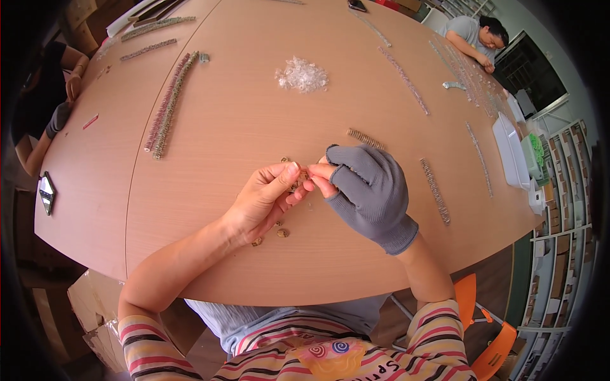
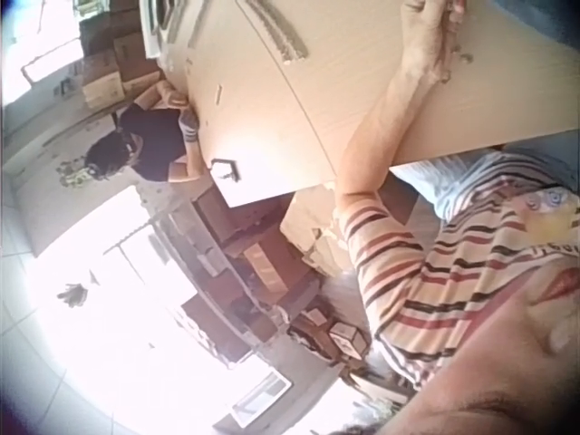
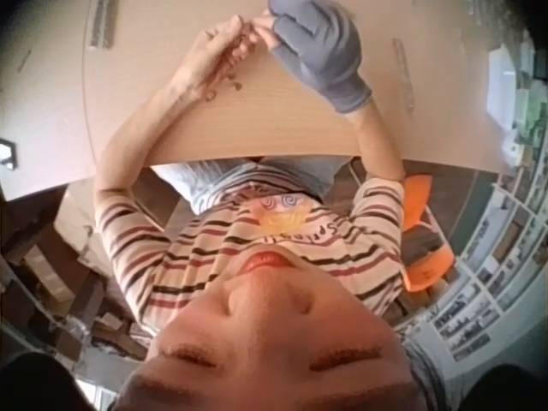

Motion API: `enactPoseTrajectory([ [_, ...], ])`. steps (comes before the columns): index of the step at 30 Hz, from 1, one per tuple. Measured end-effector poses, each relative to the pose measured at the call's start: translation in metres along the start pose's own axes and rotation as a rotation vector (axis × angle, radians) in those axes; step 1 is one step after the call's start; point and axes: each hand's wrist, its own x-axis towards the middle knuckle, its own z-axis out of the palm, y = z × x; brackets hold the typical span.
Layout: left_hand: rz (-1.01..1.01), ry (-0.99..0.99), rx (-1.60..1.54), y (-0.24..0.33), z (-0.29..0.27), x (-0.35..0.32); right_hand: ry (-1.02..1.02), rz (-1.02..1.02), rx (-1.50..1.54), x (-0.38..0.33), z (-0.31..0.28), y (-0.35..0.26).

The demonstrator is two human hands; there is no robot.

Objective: The person assembles small plastic or rubber components by hand, fitting them together to form connector housings.

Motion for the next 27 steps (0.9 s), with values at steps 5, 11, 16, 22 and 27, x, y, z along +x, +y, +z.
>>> enactPoseTrajectory([
  [5,0.006,-0.017,0.032,-0.002,0.000,0.000,-0.074,-0.051,-0.064,-0.001,-0.001,-0.003],
  [11,-0.010,0.023,0.070,-0.005,0.009,0.001,-0.144,-0.131,-0.167,-0.002,-0.002,-0.007],
  [16,-0.002,0.062,0.088,-0.005,0.008,0.003,-0.111,-0.145,-0.170,-0.002,0.002,-0.005],
  [22,-0.012,0.037,0.078,-0.002,0.013,0.002,-0.057,-0.091,-0.097,-0.004,0.001,-0.002],
  [27,-0.029,0.009,0.086,0.001,0.009,0.000,-0.066,-0.018,-0.058,-0.002,-0.007,-0.001],
])
